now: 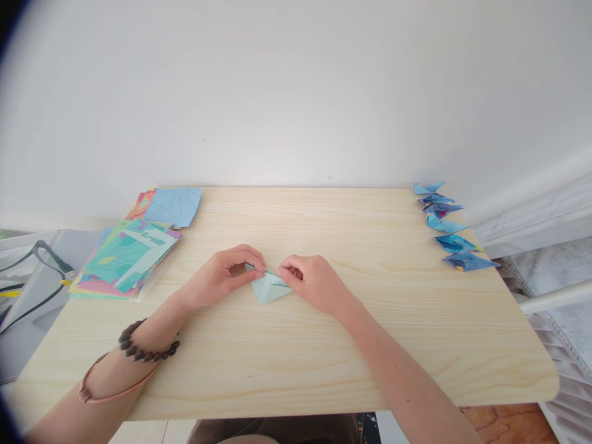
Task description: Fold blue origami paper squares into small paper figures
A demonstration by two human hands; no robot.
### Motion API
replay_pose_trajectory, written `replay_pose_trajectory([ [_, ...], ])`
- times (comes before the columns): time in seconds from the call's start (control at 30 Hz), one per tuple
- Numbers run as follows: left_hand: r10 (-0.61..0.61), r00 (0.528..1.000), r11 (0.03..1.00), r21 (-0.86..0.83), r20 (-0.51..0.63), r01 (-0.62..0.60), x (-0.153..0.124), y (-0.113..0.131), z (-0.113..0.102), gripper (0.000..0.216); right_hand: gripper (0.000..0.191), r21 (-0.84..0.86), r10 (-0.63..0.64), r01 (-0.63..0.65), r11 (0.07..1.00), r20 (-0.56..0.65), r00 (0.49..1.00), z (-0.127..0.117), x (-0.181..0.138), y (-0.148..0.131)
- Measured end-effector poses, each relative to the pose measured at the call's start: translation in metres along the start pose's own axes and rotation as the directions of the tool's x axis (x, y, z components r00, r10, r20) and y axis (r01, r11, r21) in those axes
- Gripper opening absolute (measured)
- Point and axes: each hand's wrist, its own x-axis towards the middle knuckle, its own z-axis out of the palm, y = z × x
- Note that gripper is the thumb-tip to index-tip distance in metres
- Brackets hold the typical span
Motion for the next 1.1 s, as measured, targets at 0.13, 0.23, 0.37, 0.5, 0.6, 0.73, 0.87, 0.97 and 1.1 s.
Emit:
replay_pose_trajectory([
  [0.13,-0.048,0.998,0.999,0.013,-0.026,0.049,0.000,-0.001,0.000,0.011,0.017,0.025,-0.092,0.092,0.995,-0.009,0.996,-0.001,0.000,0.000],
  [0.23,-0.063,0.997,0.998,0.025,-0.045,0.065,0.000,-0.002,0.001,0.012,0.014,-0.023,-0.169,0.168,0.985,-0.029,0.985,-0.001,0.001,0.001],
  [0.37,-0.045,0.997,0.998,0.039,-0.057,0.047,0.000,-0.003,0.003,0.011,0.011,-0.086,-0.193,0.188,0.978,-0.053,0.980,0.002,0.001,0.003],
  [0.5,0.000,0.998,0.994,0.107,-0.070,0.008,0.000,-0.003,0.003,0.011,0.008,-0.140,-0.166,0.153,0.978,-0.087,0.982,0.008,0.001,0.004],
  [0.6,0.024,0.998,0.987,0.162,-0.055,-0.014,0.000,-0.003,0.003,0.013,0.006,-0.171,-0.129,0.108,0.979,-0.121,0.984,0.012,0.001,0.004],
  [0.73,0.065,0.997,0.970,0.236,-0.048,-0.052,-0.002,-0.004,0.003,0.013,0.004,-0.212,-0.097,0.062,0.975,-0.159,0.982,0.015,0.001,0.003],
  [0.87,0.080,0.996,0.948,0.310,-0.033,-0.066,-0.003,-0.005,0.002,0.014,0.006,-0.239,-0.179,0.137,0.961,-0.166,0.970,0.014,0.002,0.006],
  [0.97,0.091,0.996,0.944,0.320,-0.004,-0.085,-0.002,-0.006,0.002,0.015,0.010,-0.255,-0.224,0.182,0.950,-0.147,0.963,0.013,0.003,0.010],
  [1.1,0.100,0.995,0.941,0.324,0.008,-0.097,-0.003,-0.006,0.002,0.016,0.011,-0.319,-0.286,0.232,0.919,-0.134,0.949,0.014,0.002,0.014],
])
